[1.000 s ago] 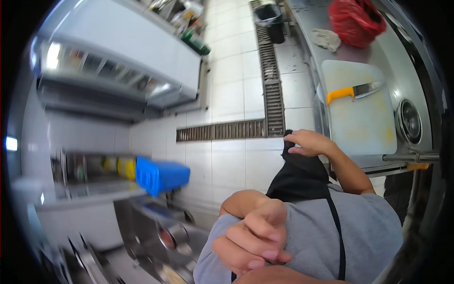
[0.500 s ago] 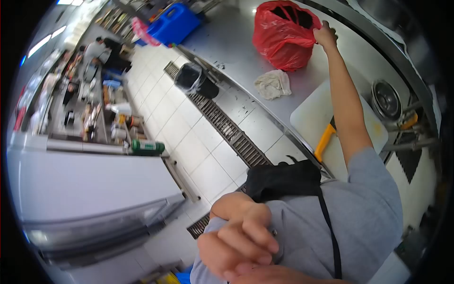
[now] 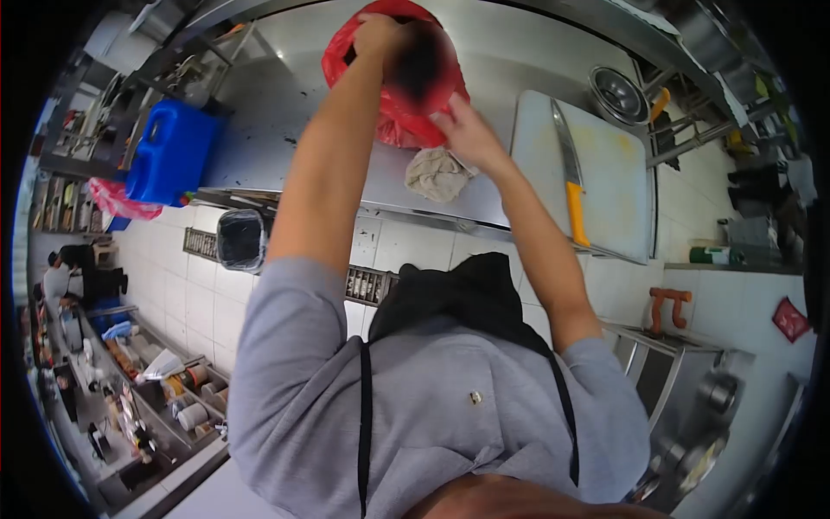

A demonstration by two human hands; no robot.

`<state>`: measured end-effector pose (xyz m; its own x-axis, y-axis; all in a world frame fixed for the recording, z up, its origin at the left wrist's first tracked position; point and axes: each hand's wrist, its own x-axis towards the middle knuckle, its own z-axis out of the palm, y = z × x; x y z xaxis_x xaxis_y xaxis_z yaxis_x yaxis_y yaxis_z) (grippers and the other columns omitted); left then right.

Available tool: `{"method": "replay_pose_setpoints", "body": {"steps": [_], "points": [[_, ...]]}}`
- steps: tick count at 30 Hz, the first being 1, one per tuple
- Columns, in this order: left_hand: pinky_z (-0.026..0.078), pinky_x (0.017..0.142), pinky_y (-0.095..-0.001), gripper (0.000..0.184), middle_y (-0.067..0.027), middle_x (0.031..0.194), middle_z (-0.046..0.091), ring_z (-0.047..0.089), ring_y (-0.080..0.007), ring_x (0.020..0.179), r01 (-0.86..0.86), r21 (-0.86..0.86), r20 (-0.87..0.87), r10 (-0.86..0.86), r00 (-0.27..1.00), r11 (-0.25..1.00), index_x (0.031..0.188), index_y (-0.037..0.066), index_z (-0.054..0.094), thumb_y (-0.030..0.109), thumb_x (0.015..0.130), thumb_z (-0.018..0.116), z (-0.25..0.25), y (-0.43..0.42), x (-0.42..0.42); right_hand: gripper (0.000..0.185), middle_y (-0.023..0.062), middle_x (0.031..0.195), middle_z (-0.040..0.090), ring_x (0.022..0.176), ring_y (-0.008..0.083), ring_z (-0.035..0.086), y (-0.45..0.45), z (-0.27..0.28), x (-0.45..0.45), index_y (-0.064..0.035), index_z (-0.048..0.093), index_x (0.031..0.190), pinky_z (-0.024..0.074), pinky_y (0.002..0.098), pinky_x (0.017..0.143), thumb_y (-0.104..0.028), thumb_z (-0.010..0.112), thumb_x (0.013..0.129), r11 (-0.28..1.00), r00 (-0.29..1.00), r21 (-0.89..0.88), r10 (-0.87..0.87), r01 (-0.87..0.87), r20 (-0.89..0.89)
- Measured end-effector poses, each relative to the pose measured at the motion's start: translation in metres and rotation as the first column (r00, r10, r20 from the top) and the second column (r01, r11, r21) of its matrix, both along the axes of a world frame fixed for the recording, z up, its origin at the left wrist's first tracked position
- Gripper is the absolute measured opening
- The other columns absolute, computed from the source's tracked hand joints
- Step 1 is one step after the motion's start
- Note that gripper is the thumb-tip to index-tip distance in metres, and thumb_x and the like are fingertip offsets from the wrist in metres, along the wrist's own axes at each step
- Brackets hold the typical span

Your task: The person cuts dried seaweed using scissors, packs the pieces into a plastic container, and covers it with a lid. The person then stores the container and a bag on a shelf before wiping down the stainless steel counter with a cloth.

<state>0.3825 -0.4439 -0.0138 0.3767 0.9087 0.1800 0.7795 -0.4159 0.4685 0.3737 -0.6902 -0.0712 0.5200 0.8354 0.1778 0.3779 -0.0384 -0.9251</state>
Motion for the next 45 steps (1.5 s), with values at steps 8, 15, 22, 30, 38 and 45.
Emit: {"method": "replay_pose_setpoints", "body": {"steps": [8, 15, 22, 30, 38, 45], "points": [[0.052, 0.055, -0.0340, 0.028, -0.0158, 0.091, 0.073, 0.068, -0.0223, 0.068, 0.366, -0.130, 0.205, -0.336, 0.919, 0.921, 0.109, 0.007, 0.072, 0.028, 0.093, 0.064, 0.059, 0.094, -0.013, 0.016, 0.0250, 0.094, 0.061, 0.087, 0.0477, 0.055, 0.030, 0.061, -0.056, -0.0003, 0.055, 0.094, 0.0470, 0.0481, 0.075, -0.016, 0.055, 0.096, 0.980, 0.857, -0.197, 0.134, -0.039, 0.497], [0.037, 0.047, -0.0227, 0.019, -0.0078, 0.096, 0.071, 0.052, -0.0062, 0.061, 0.891, -0.300, 0.685, -0.574, 0.449, 0.340, 0.109, 0.003, 0.068, 0.015, 0.096, 0.061, 0.054, 0.062, -0.122, 0.018, 0.0214, 0.093, 0.066, 0.086, 0.0400, 0.063, 0.126, 0.115, -0.063, -0.0031, 0.066, 0.098, 0.0496, 0.0467, 0.076, -0.016, 0.054, 0.092, 0.932, 0.699, 0.204, 0.068, -0.300, 0.712], [0.038, 0.050, -0.0234, 0.027, -0.0006, 0.087, 0.062, 0.049, -0.0075, 0.061, 0.566, -0.518, 0.609, -0.188, 0.770, 0.641, 0.118, 0.009, 0.061, 0.029, 0.100, 0.057, 0.082, 0.026, -0.200, 0.029, 0.0094, 0.087, 0.070, 0.080, 0.0211, 0.064, 0.173, 0.106, -0.014, 0.0001, 0.069, 0.091, 0.0499, 0.0353, 0.076, -0.021, 0.051, 0.101, 0.886, 0.894, 0.165, 0.446, -0.433, -0.049], [0.050, 0.070, -0.0388, 0.014, -0.0188, 0.072, 0.062, 0.063, -0.0299, 0.069, 0.672, 0.553, -0.055, -0.784, 0.619, 0.492, 0.086, -0.001, 0.066, 0.011, 0.088, 0.060, 0.062, -0.009, -0.206, 0.018, 0.0112, 0.088, 0.069, 0.078, 0.0232, 0.064, 0.192, 0.068, 0.003, -0.0016, 0.068, 0.096, 0.0509, 0.0362, 0.071, -0.019, 0.062, 0.094, 0.886, 0.893, -0.111, 0.447, -0.450, -0.047], [0.038, 0.051, -0.0285, 0.024, -0.0005, 0.059, 0.051, 0.045, -0.0108, 0.052, 0.362, -0.642, 0.246, -0.266, 0.932, 0.676, 0.066, 0.009, 0.058, 0.017, 0.089, 0.056, 0.059, 0.013, -0.189, 0.018, 0.0180, 0.089, 0.063, 0.083, 0.0323, 0.062, 0.100, 0.115, -0.060, -0.0020, 0.062, 0.096, 0.0505, 0.0407, 0.073, -0.018, 0.066, 0.088, 0.855, 0.542, 0.346, -0.093, -0.386, 0.835], [0.044, 0.054, -0.0260, 0.015, -0.0018, 0.072, 0.061, 0.058, -0.0115, 0.063, 0.658, -0.745, 0.664, -0.218, 0.715, -0.110, 0.094, 0.005, 0.064, 0.021, 0.093, 0.063, 0.089, 0.027, -0.212, 0.012, 0.0037, 0.093, 0.058, 0.094, 0.0272, 0.054, 0.115, 0.072, -0.047, -0.0084, 0.066, 0.088, 0.0520, 0.0358, 0.070, -0.013, 0.072, 0.077, 0.831, 0.633, 0.432, -0.129, -0.351, 0.763]]}}
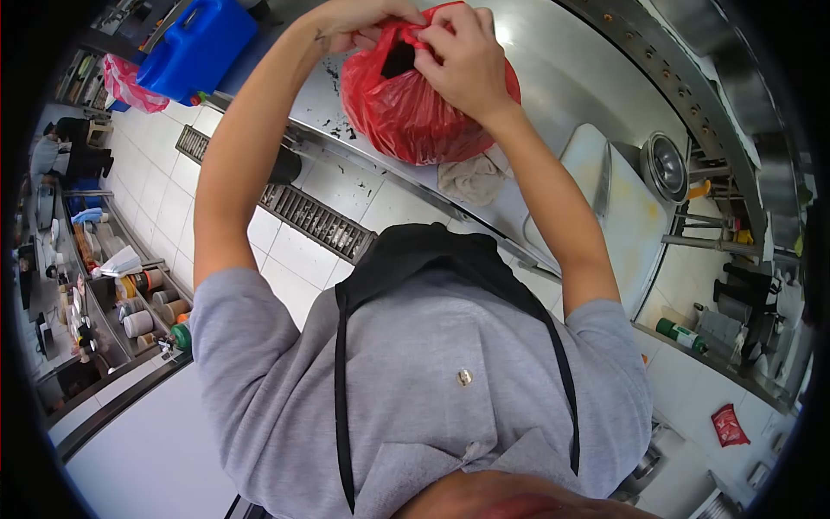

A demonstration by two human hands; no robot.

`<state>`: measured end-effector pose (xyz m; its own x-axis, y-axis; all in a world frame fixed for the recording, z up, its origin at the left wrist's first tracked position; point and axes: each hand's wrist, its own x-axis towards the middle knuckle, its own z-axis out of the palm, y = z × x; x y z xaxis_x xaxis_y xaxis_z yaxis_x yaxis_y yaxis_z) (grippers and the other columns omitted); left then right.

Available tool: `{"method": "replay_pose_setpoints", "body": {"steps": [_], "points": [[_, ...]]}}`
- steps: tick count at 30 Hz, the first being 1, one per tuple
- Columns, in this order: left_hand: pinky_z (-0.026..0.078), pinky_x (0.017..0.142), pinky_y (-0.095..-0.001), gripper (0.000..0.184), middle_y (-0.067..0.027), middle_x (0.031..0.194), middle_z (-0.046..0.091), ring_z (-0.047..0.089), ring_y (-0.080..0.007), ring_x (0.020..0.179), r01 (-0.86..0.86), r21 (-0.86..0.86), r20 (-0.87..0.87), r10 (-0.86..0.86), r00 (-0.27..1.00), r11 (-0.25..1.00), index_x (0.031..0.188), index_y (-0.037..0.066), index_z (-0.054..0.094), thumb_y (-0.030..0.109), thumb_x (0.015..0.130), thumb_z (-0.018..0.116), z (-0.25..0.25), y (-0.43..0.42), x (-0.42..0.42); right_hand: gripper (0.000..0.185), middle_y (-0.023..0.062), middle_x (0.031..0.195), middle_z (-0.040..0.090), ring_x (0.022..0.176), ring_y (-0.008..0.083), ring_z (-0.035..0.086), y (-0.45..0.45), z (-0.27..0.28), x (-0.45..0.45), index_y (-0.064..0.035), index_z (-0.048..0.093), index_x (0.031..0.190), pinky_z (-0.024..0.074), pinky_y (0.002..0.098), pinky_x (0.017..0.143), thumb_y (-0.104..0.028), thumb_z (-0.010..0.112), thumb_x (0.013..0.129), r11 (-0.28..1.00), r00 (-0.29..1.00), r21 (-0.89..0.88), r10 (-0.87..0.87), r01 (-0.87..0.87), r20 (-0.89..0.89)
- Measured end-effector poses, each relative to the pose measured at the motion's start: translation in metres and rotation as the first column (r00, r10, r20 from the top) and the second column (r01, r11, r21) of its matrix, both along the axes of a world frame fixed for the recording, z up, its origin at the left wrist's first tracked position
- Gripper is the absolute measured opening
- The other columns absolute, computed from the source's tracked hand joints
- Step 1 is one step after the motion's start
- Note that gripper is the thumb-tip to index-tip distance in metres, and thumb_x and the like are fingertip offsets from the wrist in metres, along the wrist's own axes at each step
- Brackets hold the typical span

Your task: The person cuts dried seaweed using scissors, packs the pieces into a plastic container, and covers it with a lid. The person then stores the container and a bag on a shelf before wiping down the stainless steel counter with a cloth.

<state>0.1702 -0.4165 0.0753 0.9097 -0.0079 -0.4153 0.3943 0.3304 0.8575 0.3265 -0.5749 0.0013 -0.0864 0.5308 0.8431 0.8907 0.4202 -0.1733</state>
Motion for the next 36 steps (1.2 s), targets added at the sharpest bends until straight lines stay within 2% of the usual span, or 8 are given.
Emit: {"method": "replay_pose_setpoints", "body": {"steps": [5, 7, 12, 17, 21, 23, 33, 36], "points": [[0.047, 0.048, -0.0314, 0.021, -0.0068, 0.064, 0.065, 0.062, -0.0191, 0.053, -0.406, 0.763, 0.313, 0.261, 0.913, 0.503, 0.081, 0.007, 0.071, 0.025, 0.091, 0.069, -0.012, -0.028, 0.002, 0.011, 0.0052, 0.098, 0.060, 0.094, 0.0223, 0.051, -0.008, 0.004, 0.010, -0.0046, 0.065, 0.086, 0.0409, 0.0320, 0.087, -0.015, 0.069, 0.086, 0.823, 0.762, -0.236, 0.317, -0.517, -0.565], [0.048, 0.048, -0.0345, 0.019, -0.0070, 0.061, 0.065, 0.063, -0.0205, 0.052, -0.499, 0.735, 0.371, -0.343, 0.863, -0.460, 0.082, 0.009, 0.075, 0.027, 0.088, 0.071, -0.022, -0.030, 0.004, 0.013, 0.0067, 0.097, 0.059, 0.091, 0.0245, 0.052, -0.014, 0.003, 0.014, -0.0037, 0.064, 0.087, 0.0415, 0.0352, 0.087, -0.016, 0.066, 0.089, 0.604, 0.470, -0.209, 0.313, -0.769, -0.826], [0.052, 0.053, -0.0426, 0.036, -0.0100, 0.068, 0.063, 0.064, -0.0309, 0.062, -0.204, 0.688, 0.156, -0.133, 0.979, -0.696, 0.075, 0.012, 0.060, 0.041, 0.096, 0.058, -0.071, 0.012, -0.025, 0.020, 0.0118, 0.087, 0.054, 0.083, 0.0304, 0.053, -0.049, -0.002, 0.049, 0.0000, 0.057, 0.080, 0.0425, 0.0374, 0.082, -0.015, 0.061, 0.091, 0.845, 0.924, -0.433, 0.170, -0.315, -0.341], [0.054, 0.060, -0.0409, 0.037, -0.0133, 0.063, 0.062, 0.065, -0.0296, 0.059, -0.103, 0.800, 0.094, -0.047, 0.994, -0.591, 0.088, 0.013, 0.071, 0.046, 0.097, 0.056, -0.100, 0.007, -0.017, 0.024, 0.0154, 0.081, 0.051, 0.078, 0.0331, 0.052, -0.083, -0.039, 0.077, 0.0016, 0.050, 0.076, 0.0439, 0.0390, 0.073, -0.014, 0.059, 0.092, 0.783, 0.939, -0.554, 0.105, -0.282, -0.328], [0.036, 0.045, -0.0319, 0.043, -0.0033, 0.050, 0.050, 0.043, -0.0165, 0.045, 0.084, 0.939, -0.116, 0.077, 0.990, 0.334, 0.090, 0.005, 0.072, 0.044, 0.099, 0.057, -0.070, 0.003, -0.027, 0.023, 0.0148, 0.079, 0.049, 0.072, 0.0337, 0.052, -0.106, -0.005, 0.058, 0.0019, 0.050, 0.076, 0.0436, 0.0393, 0.065, -0.014, 0.059, 0.091, 0.688, 0.947, -0.660, 0.135, -0.301, -0.290], [0.026, 0.043, -0.0246, 0.034, 0.0021, 0.055, 0.051, 0.037, -0.0059, 0.047, -0.096, 0.368, -0.109, 0.145, 0.983, 0.925, 0.091, 0.002, 0.072, 0.034, 0.098, 0.063, -0.060, -0.007, -0.040, 0.019, 0.0143, 0.078, 0.049, 0.071, 0.0326, 0.053, -0.094, 0.009, 0.036, 0.0026, 0.051, 0.080, 0.0441, 0.0393, 0.065, -0.010, 0.059, 0.091, 0.630, 0.878, -0.612, 0.371, -0.478, -0.304], [0.021, 0.046, -0.0217, 0.022, 0.0084, 0.061, 0.039, 0.027, -0.0029, 0.049, -0.702, -0.012, 0.369, 0.656, 0.659, 0.712, 0.109, -0.003, 0.063, 0.015, 0.100, 0.055, -0.088, -0.132, -0.090, 0.020, 0.0181, 0.093, 0.061, 0.087, 0.0340, 0.060, 0.051, 0.035, -0.029, -0.0008, 0.060, 0.094, 0.0506, 0.0407, 0.076, -0.017, 0.068, 0.086, 0.414, 0.596, -0.445, 0.386, -0.794, -0.704], [0.027, 0.046, -0.0238, 0.019, 0.0042, 0.060, 0.043, 0.038, -0.0058, 0.050, -0.795, 0.442, 0.452, 0.662, 0.597, 0.415, 0.097, 0.000, 0.065, 0.019, 0.094, 0.064, -0.082, -0.154, -0.100, 0.016, 0.0136, 0.087, 0.061, 0.075, 0.0251, 0.061, 0.065, 0.005, -0.065, -0.0016, 0.055, 0.090, 0.0521, 0.0347, 0.065, -0.017, 0.057, 0.094, 0.268, 0.504, -0.431, 0.344, -0.862, -0.792]]}}
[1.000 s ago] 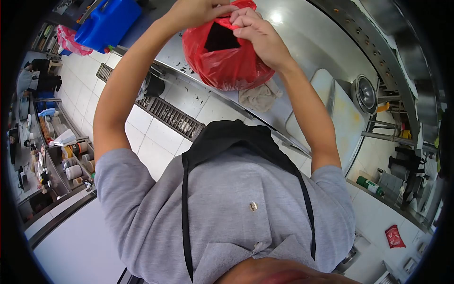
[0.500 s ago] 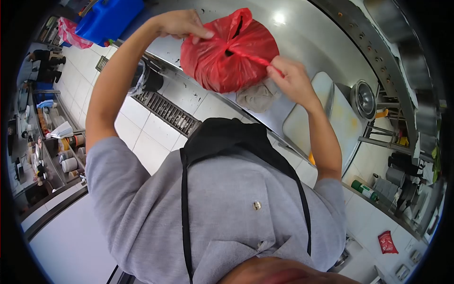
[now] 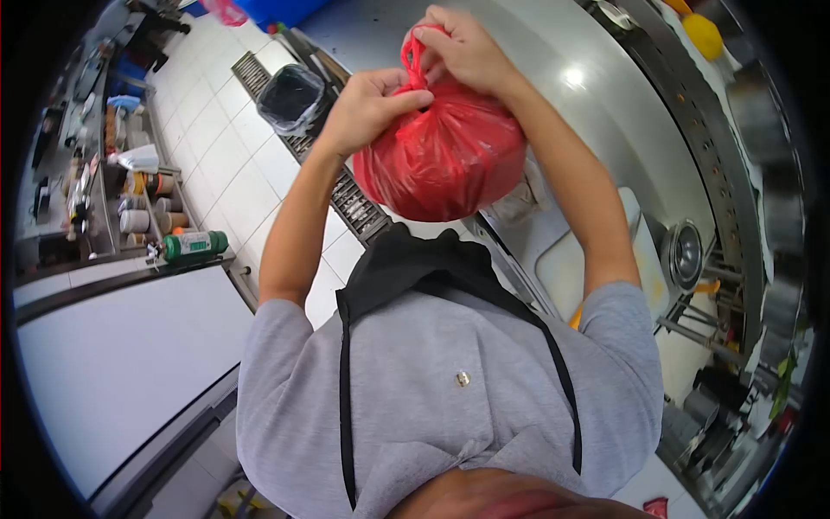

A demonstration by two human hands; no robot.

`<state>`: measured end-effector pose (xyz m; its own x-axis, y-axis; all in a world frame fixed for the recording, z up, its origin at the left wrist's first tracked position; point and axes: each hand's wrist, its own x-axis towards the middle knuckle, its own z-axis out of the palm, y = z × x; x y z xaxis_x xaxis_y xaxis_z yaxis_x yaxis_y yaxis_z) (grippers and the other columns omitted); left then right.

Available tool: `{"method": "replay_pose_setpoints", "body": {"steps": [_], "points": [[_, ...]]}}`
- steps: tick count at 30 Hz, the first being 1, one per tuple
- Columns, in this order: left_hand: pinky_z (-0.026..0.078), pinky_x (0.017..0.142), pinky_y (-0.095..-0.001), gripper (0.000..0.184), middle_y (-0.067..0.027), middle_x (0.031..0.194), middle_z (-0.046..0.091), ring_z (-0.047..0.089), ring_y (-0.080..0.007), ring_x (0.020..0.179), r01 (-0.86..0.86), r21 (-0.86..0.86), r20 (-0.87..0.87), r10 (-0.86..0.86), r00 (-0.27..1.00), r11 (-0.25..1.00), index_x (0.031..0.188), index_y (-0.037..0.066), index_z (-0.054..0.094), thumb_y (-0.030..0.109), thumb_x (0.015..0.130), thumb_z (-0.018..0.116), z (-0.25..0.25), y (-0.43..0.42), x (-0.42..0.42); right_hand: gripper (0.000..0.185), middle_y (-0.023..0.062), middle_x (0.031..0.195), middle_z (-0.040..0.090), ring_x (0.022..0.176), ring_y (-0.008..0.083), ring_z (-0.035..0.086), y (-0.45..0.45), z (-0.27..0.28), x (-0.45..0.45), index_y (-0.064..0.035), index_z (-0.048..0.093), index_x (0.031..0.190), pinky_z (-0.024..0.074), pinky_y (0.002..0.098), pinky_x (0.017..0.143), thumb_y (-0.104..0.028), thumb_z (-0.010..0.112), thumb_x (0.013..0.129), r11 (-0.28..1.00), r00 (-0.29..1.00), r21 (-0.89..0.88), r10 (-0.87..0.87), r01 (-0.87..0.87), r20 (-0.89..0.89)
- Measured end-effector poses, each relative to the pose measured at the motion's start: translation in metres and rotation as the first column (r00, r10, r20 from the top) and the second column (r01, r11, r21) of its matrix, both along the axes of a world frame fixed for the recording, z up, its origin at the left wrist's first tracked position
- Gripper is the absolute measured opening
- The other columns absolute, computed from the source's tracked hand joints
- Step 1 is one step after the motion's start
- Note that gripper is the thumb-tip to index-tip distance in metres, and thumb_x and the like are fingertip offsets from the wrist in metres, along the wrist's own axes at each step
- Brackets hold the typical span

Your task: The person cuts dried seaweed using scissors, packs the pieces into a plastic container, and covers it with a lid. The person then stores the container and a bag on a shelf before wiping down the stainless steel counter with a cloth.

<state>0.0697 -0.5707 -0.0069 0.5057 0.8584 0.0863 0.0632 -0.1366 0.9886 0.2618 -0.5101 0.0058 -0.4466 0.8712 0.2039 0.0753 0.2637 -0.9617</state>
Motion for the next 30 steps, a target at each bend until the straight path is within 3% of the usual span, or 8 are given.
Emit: {"method": "replay_pose_setpoints", "body": {"steps": [2, 5, 14, 17, 19, 20, 25, 30], "points": [[0.039, 0.048, -0.0295, 0.017, -0.0066, 0.061, 0.051, 0.052, -0.0124, 0.054, -0.189, 0.516, -0.366, 0.415, 0.833, 0.835, 0.085, 0.002, 0.064, 0.016, 0.080, 0.073, -0.003, -0.007, -0.014, 0.018, 0.0043, 0.079, 0.063, 0.063, 0.0104, 0.062, -0.006, -0.010, -0.027, -0.0048, 0.051, 0.087, 0.0529, 0.0248, 0.054, -0.017, 0.051, 0.100, 0.991, 0.995, -0.132, 0.006, -0.019, -0.096], [0.045, 0.051, -0.0338, 0.015, -0.0118, 0.065, 0.057, 0.057, -0.0176, 0.053, -0.154, 0.898, -0.162, 0.634, 0.756, 0.413, 0.083, 0.003, 0.063, 0.009, 0.075, 0.075, -0.019, -0.024, -0.036, 0.019, 0.0051, 0.076, 0.061, 0.059, 0.0102, 0.061, -0.015, -0.041, -0.077, -0.0051, 0.052, 0.087, 0.0516, 0.0245, 0.051, -0.019, 0.053, 0.100, 0.990, 0.992, -0.136, 0.014, -0.032, -0.129], [0.052, 0.053, -0.0333, 0.021, -0.0110, 0.076, 0.068, 0.064, -0.0219, 0.057, -0.113, 0.921, -0.205, 0.710, 0.674, 0.374, 0.105, 0.000, 0.067, 0.010, 0.086, 0.069, -0.049, -0.063, -0.165, 0.017, 0.0063, 0.073, 0.060, 0.057, 0.0132, 0.062, -0.038, -0.072, -0.204, -0.0066, 0.050, 0.081, 0.0503, 0.0247, 0.047, -0.013, 0.057, 0.094, 0.876, 0.980, -0.467, 0.030, -0.121, -0.198], [0.042, 0.043, -0.0292, 0.011, -0.0058, 0.067, 0.062, 0.055, -0.0154, 0.047, -0.481, 0.509, -0.252, 0.657, 0.710, 0.714, 0.095, 0.000, 0.066, 0.010, 0.090, 0.064, -0.071, -0.085, -0.213, 0.014, 0.0100, 0.071, 0.062, 0.062, 0.0193, 0.068, -0.059, -0.111, -0.250, -0.0032, 0.050, 0.085, 0.0536, 0.0320, 0.055, -0.008, 0.062, 0.090, 0.957, 0.992, -0.285, 0.016, -0.051, -0.122], [0.029, 0.039, -0.0245, 0.009, -0.0011, 0.063, 0.055, 0.039, -0.0078, 0.042, -0.378, -0.696, -0.002, 0.524, 0.852, 0.611, 0.088, 0.003, 0.064, 0.011, 0.092, 0.060, -0.089, -0.097, -0.253, 0.015, 0.0116, 0.085, 0.065, 0.071, 0.0221, 0.066, -0.091, -0.127, -0.272, -0.0012, 0.055, 0.095, 0.0533, 0.0331, 0.064, -0.011, 0.064, 0.090, 0.974, 0.978, 0.130, -0.195, 0.185, 0.074], [0.022, 0.038, -0.0238, 0.008, 0.0013, 0.067, 0.054, 0.030, -0.0053, 0.042, -0.170, -0.827, 0.185, 0.546, 0.817, 0.535, 0.088, 0.006, 0.062, 0.012, 0.093, 0.058, -0.102, -0.106, -0.267, 0.015, 0.0116, 0.085, 0.065, 0.071, 0.0221, 0.066, -0.108, -0.140, -0.278, -0.0012, 0.055, 0.095, 0.0533, 0.0331, 0.064, -0.011, 0.064, 0.090, 0.981, 0.980, 0.093, -0.177, 0.168, 0.091], [0.025, 0.042, -0.0219, 0.006, 0.0028, 0.070, 0.050, 0.032, -0.0049, 0.045, 0.024, -0.895, 0.356, 0.679, 0.642, 0.446, 0.094, 0.005, 0.060, 0.009, 0.097, 0.056, -0.164, -0.155, -0.298, 0.018, 0.0129, 0.109, 0.065, 0.097, 0.0329, 0.063, -0.147, -0.184, -0.309, -0.0001, 0.064, 0.099, 0.0527, 0.0404, 0.082, -0.013, 0.065, 0.087, 0.872, 0.933, 0.434, 0.065, -0.225, 0.353], [0.026, 0.044, -0.0216, 0.006, 0.0037, 0.069, 0.049, 0.034, -0.0032, 0.048, -0.290, -0.878, 0.171, 0.813, 0.556, 0.382, 0.094, 0.004, 0.058, 0.009, 0.098, 0.058, -0.191, -0.166, -0.300, 0.016, 0.0079, 0.096, 0.062, 0.095, 0.0255, 0.063, -0.149, -0.215, -0.341, -0.0023, 0.062, 0.085, 0.0551, 0.0335, 0.058, -0.011, 0.068, 0.072, 0.720, 0.772, 0.515, 0.044, -0.465, 0.634]]}}
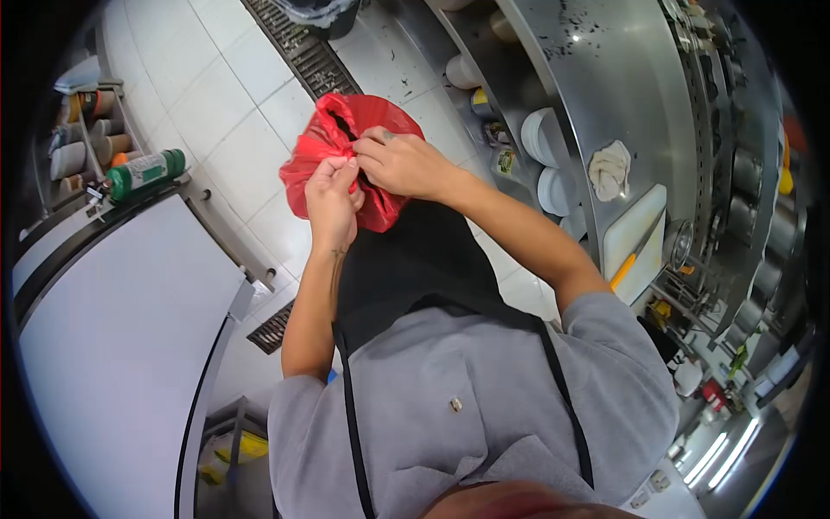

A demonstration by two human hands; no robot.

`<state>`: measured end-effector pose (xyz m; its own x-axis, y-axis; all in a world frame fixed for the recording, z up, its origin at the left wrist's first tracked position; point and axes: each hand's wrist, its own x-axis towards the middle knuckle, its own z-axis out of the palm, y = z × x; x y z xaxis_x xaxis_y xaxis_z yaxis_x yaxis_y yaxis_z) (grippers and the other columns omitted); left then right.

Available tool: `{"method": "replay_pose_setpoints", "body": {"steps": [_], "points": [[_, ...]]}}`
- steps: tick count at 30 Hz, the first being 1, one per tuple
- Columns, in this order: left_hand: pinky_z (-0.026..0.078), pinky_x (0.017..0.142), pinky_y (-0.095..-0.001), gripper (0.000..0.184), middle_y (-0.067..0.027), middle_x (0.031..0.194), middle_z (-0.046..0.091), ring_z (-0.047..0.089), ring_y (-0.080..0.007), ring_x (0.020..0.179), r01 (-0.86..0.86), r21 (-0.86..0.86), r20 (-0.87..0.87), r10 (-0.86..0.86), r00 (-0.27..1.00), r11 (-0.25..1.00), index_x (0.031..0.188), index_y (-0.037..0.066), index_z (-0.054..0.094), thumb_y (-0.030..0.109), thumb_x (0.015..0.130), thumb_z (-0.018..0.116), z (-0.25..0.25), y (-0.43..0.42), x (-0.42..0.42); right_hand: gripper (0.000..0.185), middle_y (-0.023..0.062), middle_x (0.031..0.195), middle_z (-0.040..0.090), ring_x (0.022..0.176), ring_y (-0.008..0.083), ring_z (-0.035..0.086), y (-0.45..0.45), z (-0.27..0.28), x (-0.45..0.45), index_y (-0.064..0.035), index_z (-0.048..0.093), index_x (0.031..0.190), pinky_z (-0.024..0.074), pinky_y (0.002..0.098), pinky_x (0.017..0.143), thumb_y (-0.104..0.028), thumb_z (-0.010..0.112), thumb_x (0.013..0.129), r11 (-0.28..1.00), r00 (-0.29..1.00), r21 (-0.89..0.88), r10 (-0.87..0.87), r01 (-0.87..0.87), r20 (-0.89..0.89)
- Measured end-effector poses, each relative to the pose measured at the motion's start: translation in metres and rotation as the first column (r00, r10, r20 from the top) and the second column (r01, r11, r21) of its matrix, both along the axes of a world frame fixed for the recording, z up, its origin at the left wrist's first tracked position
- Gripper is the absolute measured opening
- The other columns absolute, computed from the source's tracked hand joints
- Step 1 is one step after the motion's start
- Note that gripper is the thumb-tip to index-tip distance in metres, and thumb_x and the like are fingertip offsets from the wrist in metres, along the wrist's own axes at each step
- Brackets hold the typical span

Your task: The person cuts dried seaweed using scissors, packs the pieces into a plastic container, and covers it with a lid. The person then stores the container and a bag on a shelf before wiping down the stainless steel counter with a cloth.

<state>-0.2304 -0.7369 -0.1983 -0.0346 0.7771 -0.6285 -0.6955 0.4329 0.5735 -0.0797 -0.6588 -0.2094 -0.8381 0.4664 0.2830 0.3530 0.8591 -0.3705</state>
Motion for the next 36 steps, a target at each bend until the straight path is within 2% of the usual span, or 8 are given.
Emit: {"method": "replay_pose_setpoints", "body": {"steps": [7, 12, 21, 24, 26, 28, 31, 36], "points": [[0.026, 0.043, -0.0202, 0.024, 0.0039, 0.067, 0.048, 0.035, -0.0006, 0.049, -0.038, 0.084, -0.389, 0.068, 0.919, 0.996, 0.111, 0.007, 0.041, -0.002, 0.096, 0.057, -0.053, 0.006, -0.015, 0.016, 0.0034, 0.086, 0.055, 0.097, 0.0322, 0.055, 0.037, -0.076, -0.022, -0.0075, 0.060, 0.076, 0.0526, 0.0366, 0.067, -0.014, 0.071, 0.067, 0.998, 0.993, -0.062, -0.007, 0.000, -0.115], [0.021, 0.042, -0.0214, 0.036, 0.0059, 0.064, 0.036, 0.027, -0.0023, 0.048, -0.025, -0.026, -0.142, 0.021, 0.990, 0.999, 0.111, 0.012, 0.041, -0.013, 0.088, 0.053, -0.147, 0.029, -0.011, 0.015, 0.0059, 0.086, 0.056, 0.096, 0.0309, 0.054, 0.031, -0.199, -0.007, -0.0065, 0.058, 0.072, 0.0515, 0.0383, 0.074, -0.014, 0.070, 0.068, 0.895, 0.963, -0.399, -0.254, 0.199, -0.090], [0.023, 0.045, -0.0224, 0.041, 0.0042, 0.071, 0.037, 0.030, -0.0042, 0.053, -0.185, 0.045, 0.223, 0.171, 0.960, 0.982, 0.102, 0.016, 0.036, -0.019, 0.084, 0.049, -0.277, 0.080, 0.058, 0.018, 0.0124, 0.098, 0.059, 0.095, 0.0353, 0.055, 0.037, -0.320, 0.056, -0.0044, 0.061, 0.090, 0.0469, 0.0423, 0.081, -0.006, 0.065, 0.072, 0.763, 0.891, -0.537, -0.451, 0.359, -0.046], [0.029, 0.047, -0.0229, 0.033, 0.0036, 0.075, 0.041, 0.037, -0.0051, 0.056, -0.014, 0.116, 0.151, -0.004, 0.989, 0.993, 0.098, 0.013, 0.039, -0.013, 0.084, 0.054, -0.295, 0.094, 0.099, 0.028, 0.0127, 0.100, 0.060, 0.094, 0.0352, 0.055, 0.019, -0.320, 0.068, -0.0051, 0.065, 0.104, 0.0457, 0.0443, 0.085, -0.012, 0.068, 0.076, 0.743, 0.843, -0.514, -0.533, 0.428, -0.068], [0.031, 0.047, -0.0230, 0.028, 0.0039, 0.077, 0.042, 0.039, -0.0052, 0.057, 0.105, 0.232, 0.090, -0.129, 0.988, 0.967, 0.097, 0.011, 0.041, -0.009, 0.086, 0.056, -0.306, 0.101, 0.119, 0.029, 0.0168, 0.106, 0.060, 0.101, 0.0381, 0.056, 0.006, -0.336, 0.092, -0.0039, 0.064, 0.105, 0.0457, 0.0450, 0.090, -0.011, 0.068, 0.078, 0.547, 0.747, -0.611, -0.655, 0.572, 0.113], [0.037, 0.053, -0.0256, 0.019, -0.0014, 0.080, 0.045, 0.043, -0.0077, 0.059, 0.629, 0.320, -0.388, -0.508, 0.769, 0.708, 0.098, 0.006, 0.048, -0.004, 0.086, 0.059, -0.307, 0.136, 0.133, 0.025, 0.0196, 0.108, 0.061, 0.104, 0.0404, 0.057, -0.004, -0.354, 0.113, -0.0028, 0.062, 0.104, 0.0463, 0.0456, 0.090, -0.010, 0.065, 0.080, 0.382, 0.616, -0.666, -0.774, 0.641, 0.148], [0.047, 0.073, -0.0374, 0.034, -0.0136, 0.089, 0.052, 0.057, -0.0302, 0.082, 0.719, 0.571, -0.817, 0.194, 0.543, 0.397, 0.111, 0.001, 0.054, 0.007, 0.082, 0.071, -0.281, 0.245, 0.169, 0.020, 0.0205, 0.102, 0.063, 0.099, 0.0422, 0.059, -0.025, -0.373, 0.146, -0.0006, 0.059, 0.101, 0.0481, 0.0461, 0.087, -0.005, 0.060, 0.082, 0.349, 0.473, -0.603, -0.879, 0.717, 0.055], [0.047, 0.093, -0.0474, 0.071, -0.0288, 0.118, 0.055, 0.055, -0.0452, 0.110, 0.587, 0.784, -0.517, 0.735, 0.439, 0.201, 0.132, 0.011, 0.049, 0.033, 0.074, 0.082, -0.294, 0.399, 0.308, 0.021, 0.0193, 0.094, 0.062, 0.091, 0.0405, 0.060, -0.022, -0.337, 0.187, 0.0016, 0.058, 0.099, 0.0483, 0.0479, 0.084, -0.002, 0.061, 0.079, 0.476, 0.519, -0.508, -0.852, 0.718, -0.065]]}}
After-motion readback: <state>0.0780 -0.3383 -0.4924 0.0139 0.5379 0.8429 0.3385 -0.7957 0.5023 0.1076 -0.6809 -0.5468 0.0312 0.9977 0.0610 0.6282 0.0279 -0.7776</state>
